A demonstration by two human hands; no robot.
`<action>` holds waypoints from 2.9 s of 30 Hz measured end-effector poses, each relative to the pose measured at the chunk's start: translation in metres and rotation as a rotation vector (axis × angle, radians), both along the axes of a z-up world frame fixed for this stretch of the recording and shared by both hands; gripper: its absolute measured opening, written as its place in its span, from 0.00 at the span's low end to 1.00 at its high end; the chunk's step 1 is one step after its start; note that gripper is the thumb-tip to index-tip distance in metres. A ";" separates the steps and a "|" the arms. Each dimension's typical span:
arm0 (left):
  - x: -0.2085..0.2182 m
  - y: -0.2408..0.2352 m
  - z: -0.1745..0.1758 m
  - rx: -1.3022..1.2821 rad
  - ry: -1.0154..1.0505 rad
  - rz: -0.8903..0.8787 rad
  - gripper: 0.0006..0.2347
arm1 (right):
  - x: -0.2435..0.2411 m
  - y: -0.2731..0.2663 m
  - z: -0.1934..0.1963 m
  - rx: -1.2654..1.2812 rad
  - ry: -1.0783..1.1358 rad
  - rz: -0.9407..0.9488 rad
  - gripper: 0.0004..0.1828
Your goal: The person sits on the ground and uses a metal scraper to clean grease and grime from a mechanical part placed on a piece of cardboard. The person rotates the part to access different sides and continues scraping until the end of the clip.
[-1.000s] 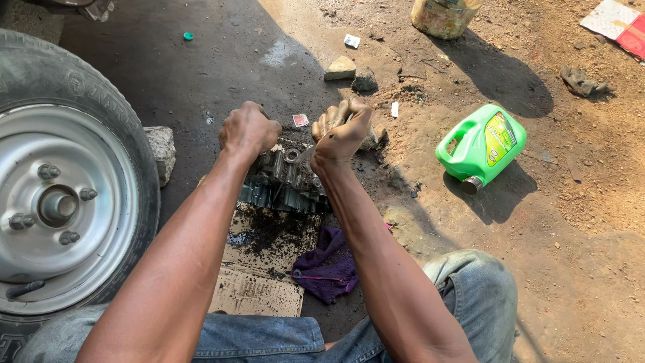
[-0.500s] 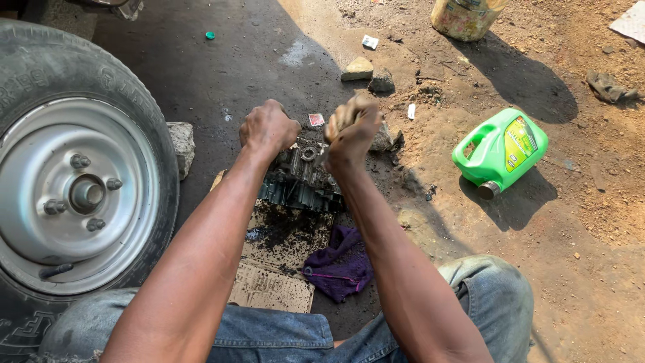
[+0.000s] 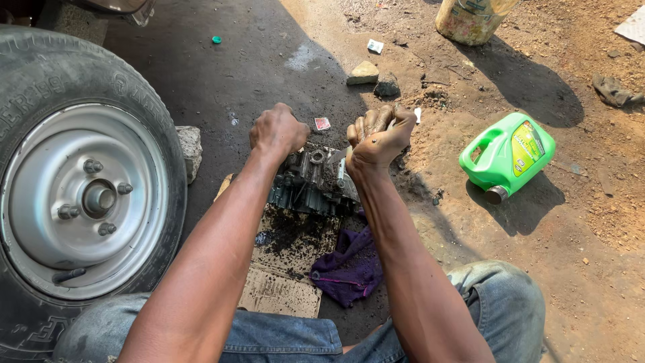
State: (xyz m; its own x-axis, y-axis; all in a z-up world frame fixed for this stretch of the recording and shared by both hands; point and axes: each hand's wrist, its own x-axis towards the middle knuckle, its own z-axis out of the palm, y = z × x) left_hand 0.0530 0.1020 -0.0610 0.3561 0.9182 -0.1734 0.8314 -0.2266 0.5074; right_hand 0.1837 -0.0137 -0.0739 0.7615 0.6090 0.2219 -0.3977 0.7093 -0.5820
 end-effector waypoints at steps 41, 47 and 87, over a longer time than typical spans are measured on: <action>-0.008 -0.010 0.014 0.018 -0.018 -0.030 0.08 | -0.039 0.023 0.021 -0.170 -0.403 0.114 0.20; -0.012 -0.011 0.006 0.027 -0.036 -0.050 0.04 | -0.047 0.014 0.025 -0.155 -0.410 0.175 0.23; -0.023 -0.025 0.015 -0.034 0.006 -0.050 0.06 | -0.024 -0.001 0.011 -0.321 -0.189 0.334 0.26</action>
State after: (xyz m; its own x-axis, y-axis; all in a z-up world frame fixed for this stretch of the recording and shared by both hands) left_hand 0.0301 0.0765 -0.0459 0.3999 0.8930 -0.2065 0.8226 -0.2504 0.5104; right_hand 0.1601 -0.0144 -0.0629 0.4780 0.8728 0.0984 -0.4392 0.3345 -0.8338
